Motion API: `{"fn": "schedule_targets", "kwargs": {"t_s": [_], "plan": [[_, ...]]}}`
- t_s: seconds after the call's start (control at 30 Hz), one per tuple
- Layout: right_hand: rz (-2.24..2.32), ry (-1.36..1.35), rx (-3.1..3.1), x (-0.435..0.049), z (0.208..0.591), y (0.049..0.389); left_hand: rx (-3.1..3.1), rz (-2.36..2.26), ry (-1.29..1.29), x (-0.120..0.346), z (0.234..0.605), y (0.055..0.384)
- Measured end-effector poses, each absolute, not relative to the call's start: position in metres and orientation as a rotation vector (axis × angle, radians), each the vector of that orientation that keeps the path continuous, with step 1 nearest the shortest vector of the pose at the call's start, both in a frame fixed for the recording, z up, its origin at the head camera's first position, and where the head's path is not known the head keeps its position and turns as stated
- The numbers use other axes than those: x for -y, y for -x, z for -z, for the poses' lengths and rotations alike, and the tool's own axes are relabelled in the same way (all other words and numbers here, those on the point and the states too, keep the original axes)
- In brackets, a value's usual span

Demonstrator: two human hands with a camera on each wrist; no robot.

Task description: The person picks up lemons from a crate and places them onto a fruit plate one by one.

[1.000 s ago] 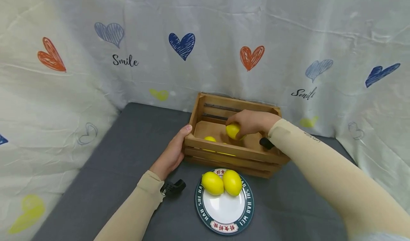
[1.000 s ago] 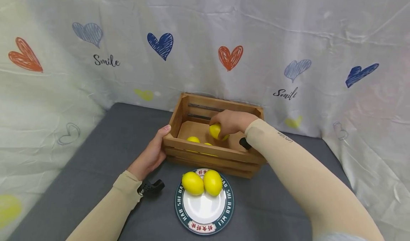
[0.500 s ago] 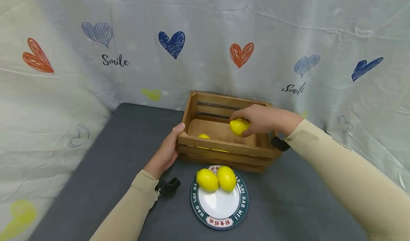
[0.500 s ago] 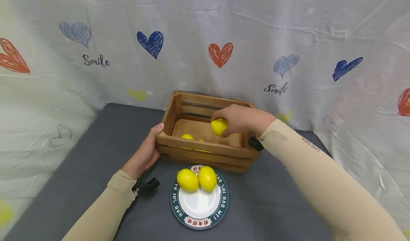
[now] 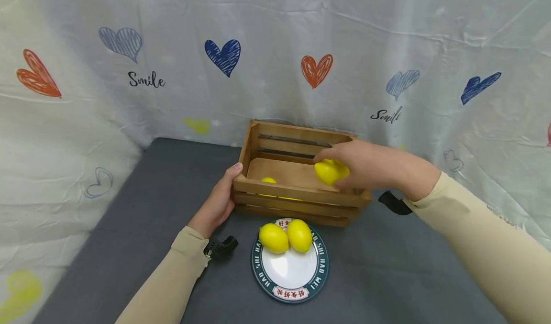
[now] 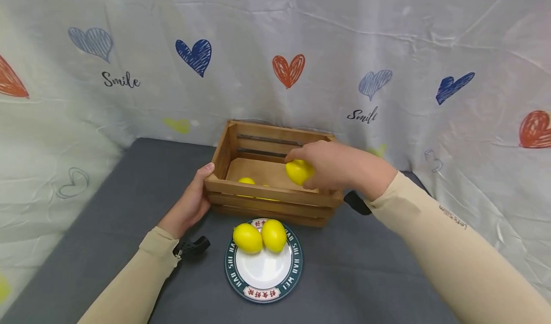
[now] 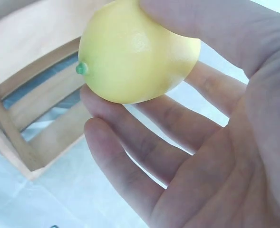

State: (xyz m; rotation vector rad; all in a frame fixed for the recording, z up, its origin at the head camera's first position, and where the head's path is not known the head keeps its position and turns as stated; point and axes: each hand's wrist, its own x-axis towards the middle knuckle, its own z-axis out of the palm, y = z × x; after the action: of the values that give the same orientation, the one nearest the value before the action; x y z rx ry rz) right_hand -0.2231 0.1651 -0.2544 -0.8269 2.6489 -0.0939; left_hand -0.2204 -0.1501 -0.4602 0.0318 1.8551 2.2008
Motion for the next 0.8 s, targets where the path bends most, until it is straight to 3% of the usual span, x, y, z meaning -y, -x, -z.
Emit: {"fn": "schedule_targets", "kwargs": {"t_s": [0.4, 0.8], "plan": [[0.046, 0.985, -2.633, -0.166, 0.267, 0.170, -1.872, -2.186, -0.038, 0.152, 0.463, 0.224], [0.084, 1.047, -2.489, -0.166, 0.342, 0.136, -1.866, -2.200, -0.044, 0.150, 0.462, 0.224]]}}
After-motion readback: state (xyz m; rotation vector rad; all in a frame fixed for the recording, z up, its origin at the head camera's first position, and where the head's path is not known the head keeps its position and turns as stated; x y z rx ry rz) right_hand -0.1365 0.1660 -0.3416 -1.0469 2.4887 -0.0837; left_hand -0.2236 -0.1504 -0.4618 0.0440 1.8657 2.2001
